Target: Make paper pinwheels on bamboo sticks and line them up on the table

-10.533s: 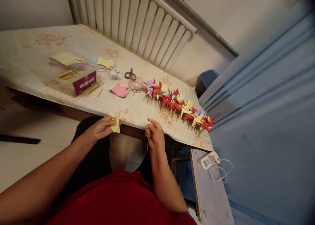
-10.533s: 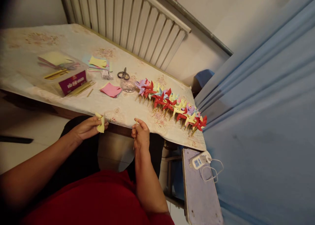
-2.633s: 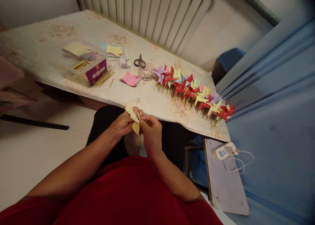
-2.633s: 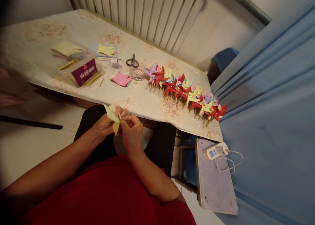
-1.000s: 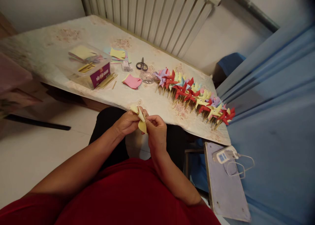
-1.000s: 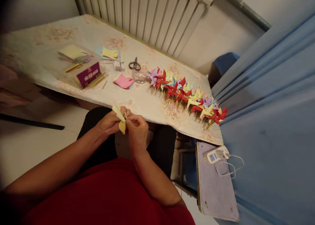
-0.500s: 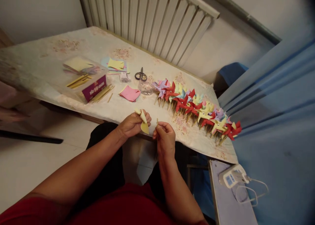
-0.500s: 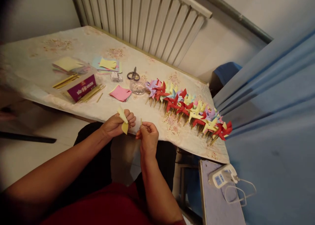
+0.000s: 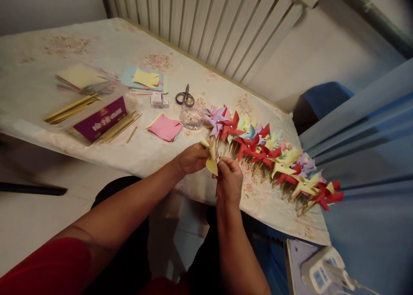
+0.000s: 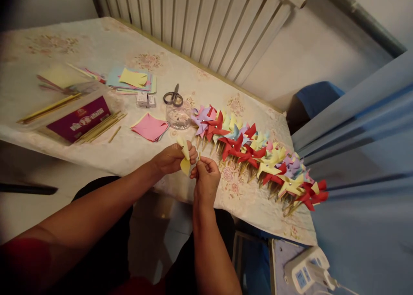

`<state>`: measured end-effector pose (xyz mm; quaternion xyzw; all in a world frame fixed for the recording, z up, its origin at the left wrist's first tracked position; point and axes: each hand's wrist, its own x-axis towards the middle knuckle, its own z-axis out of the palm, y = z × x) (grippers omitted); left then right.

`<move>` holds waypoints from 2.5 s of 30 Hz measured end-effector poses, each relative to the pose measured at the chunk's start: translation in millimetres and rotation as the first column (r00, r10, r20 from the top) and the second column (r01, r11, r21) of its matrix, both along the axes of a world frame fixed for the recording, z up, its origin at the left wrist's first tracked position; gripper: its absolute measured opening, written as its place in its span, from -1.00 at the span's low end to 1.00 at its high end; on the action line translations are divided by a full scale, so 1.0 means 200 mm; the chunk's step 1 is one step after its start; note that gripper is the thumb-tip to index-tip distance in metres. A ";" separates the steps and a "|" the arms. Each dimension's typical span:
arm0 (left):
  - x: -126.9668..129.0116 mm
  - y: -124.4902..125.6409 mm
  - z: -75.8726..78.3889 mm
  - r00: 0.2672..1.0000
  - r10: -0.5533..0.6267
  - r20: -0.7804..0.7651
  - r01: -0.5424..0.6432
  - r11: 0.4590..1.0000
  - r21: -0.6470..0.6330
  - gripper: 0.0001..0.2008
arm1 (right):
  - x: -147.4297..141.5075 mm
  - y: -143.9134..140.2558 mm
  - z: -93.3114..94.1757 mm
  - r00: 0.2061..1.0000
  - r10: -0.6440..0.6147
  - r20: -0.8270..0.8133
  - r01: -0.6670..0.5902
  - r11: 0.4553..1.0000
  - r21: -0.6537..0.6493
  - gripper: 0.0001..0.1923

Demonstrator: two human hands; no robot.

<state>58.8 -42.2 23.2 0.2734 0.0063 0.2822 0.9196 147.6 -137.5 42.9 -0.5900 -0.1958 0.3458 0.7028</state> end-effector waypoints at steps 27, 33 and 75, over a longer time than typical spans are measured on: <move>0.01 0.21 -0.09 0.996 0.070 -0.047 -0.069 0.997 0.027 -0.78 | 0.13 0.36 -0.02 0.993 0.114 -0.015 -0.112 0.989 0.098 -0.73; 0.03 0.22 -0.08 0.996 0.051 -0.067 -0.047 0.997 0.057 -0.74 | 0.13 0.37 -0.02 0.986 0.155 -0.055 -0.152 0.986 0.063 -0.74; 0.00 0.25 -0.03 0.994 0.086 -0.063 -0.089 0.995 -0.038 -0.79 | 0.11 0.31 0.07 0.975 0.160 0.152 -0.183 0.972 0.148 -0.87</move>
